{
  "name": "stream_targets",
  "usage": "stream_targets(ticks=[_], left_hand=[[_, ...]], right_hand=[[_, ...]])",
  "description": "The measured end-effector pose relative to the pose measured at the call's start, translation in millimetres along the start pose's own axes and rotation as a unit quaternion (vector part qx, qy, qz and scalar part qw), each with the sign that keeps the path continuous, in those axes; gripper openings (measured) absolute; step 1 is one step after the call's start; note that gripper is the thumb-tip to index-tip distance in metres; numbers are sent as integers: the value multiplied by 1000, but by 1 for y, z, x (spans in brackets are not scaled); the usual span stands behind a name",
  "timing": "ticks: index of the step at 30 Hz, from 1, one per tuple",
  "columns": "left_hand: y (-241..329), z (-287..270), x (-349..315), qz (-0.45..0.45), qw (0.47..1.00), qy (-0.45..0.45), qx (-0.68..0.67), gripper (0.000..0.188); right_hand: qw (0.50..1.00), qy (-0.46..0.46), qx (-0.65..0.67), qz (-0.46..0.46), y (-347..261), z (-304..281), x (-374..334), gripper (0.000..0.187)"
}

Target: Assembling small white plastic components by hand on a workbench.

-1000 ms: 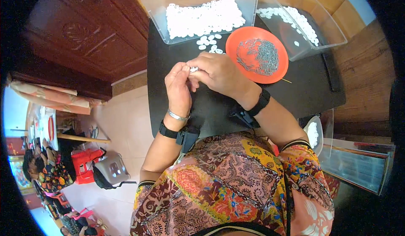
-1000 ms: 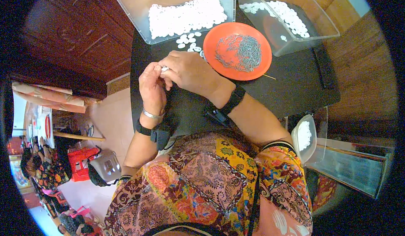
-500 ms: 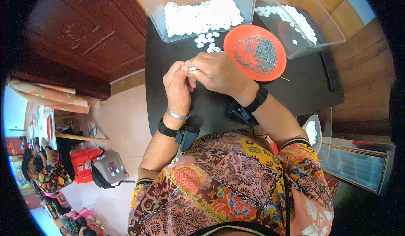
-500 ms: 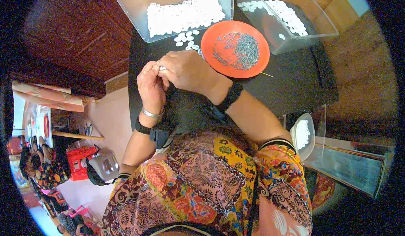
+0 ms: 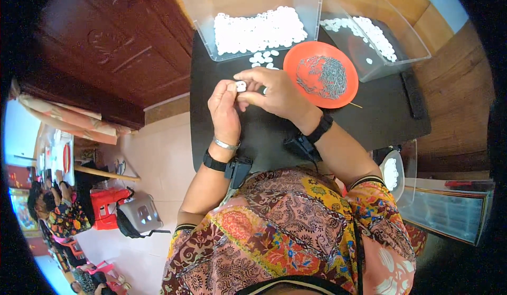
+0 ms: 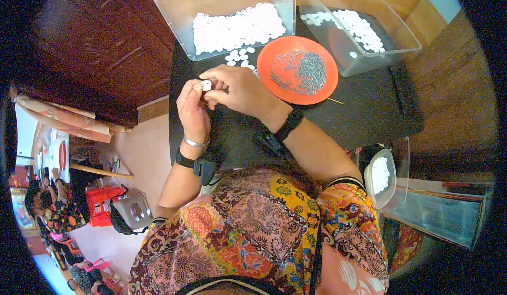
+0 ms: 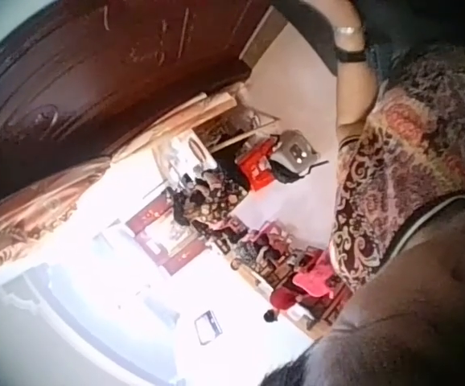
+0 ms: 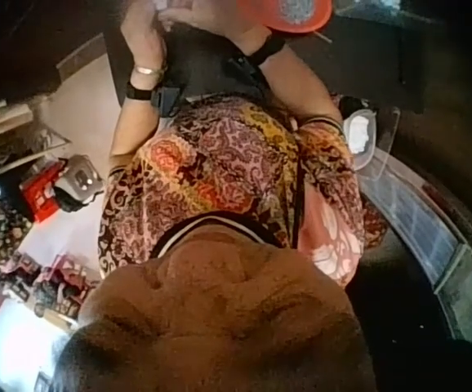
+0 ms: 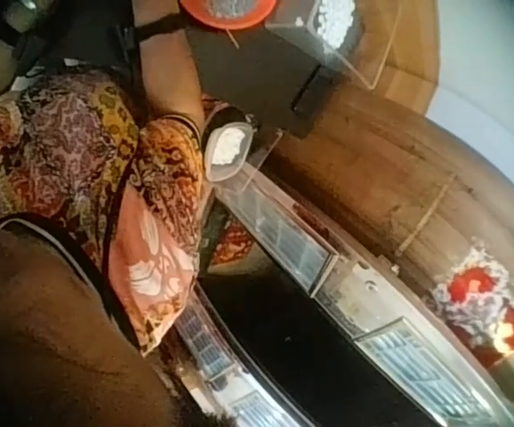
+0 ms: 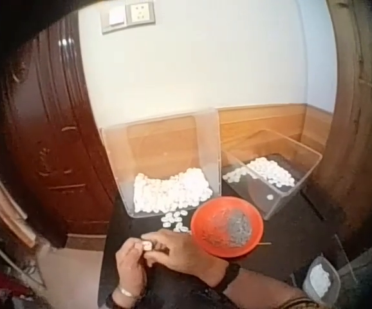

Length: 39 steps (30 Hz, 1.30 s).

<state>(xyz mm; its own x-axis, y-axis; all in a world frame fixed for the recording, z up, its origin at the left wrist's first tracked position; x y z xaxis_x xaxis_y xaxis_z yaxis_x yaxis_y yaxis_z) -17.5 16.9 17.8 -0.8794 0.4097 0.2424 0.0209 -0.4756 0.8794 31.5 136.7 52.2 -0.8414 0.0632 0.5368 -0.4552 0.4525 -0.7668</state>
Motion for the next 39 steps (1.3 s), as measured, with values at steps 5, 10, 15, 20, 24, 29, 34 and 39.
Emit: stream_targets(ticks=[5,10,15,20,24,29,34,39], left_hand=[[0,-1,0,5,1000,-2,14,19],[6,0,-1,13,1000,-16,7,19],[10,-1,-2,17,1000,-15,-11,20],[10,-1,-3,18,1000,-16,1,20],[11,0,-3,16,1000,-14,21,21],[11,0,-4,24,999,-23,32,22],[12,1,-3,28,999,-5,27,22],[12,1,-4,24,1000,-5,8,22]], right_hand=[[999,-9,-32,-11,0,0,-1,27],[998,-6,-53,-42,-7,-2,1,24],[997,3,-54,-63,-12,-1,0,23],[991,19,-66,-115,-17,-2,1,21],[990,10,-82,-112,-14,-1,1,18],[988,17,-100,-118,-12,-3,1,19],[986,26,-104,-126,-16,-3,2,22],[992,14,-84,-96,-15,-2,1,24]])
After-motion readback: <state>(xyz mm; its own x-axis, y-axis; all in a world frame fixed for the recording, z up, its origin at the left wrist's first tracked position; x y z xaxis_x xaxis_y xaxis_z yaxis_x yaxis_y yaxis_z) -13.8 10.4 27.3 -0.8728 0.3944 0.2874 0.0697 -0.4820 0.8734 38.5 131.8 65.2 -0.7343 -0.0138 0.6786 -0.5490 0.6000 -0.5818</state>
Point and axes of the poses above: each hand's wrist, its own x-axis towards the middle knuckle, its own z-axis out of the palm, y = z × x, the point moved 4 cm from there along x, towards the middle knuckle, and after that the axes turned 3 degrees about -x, right-handed, at the moved point
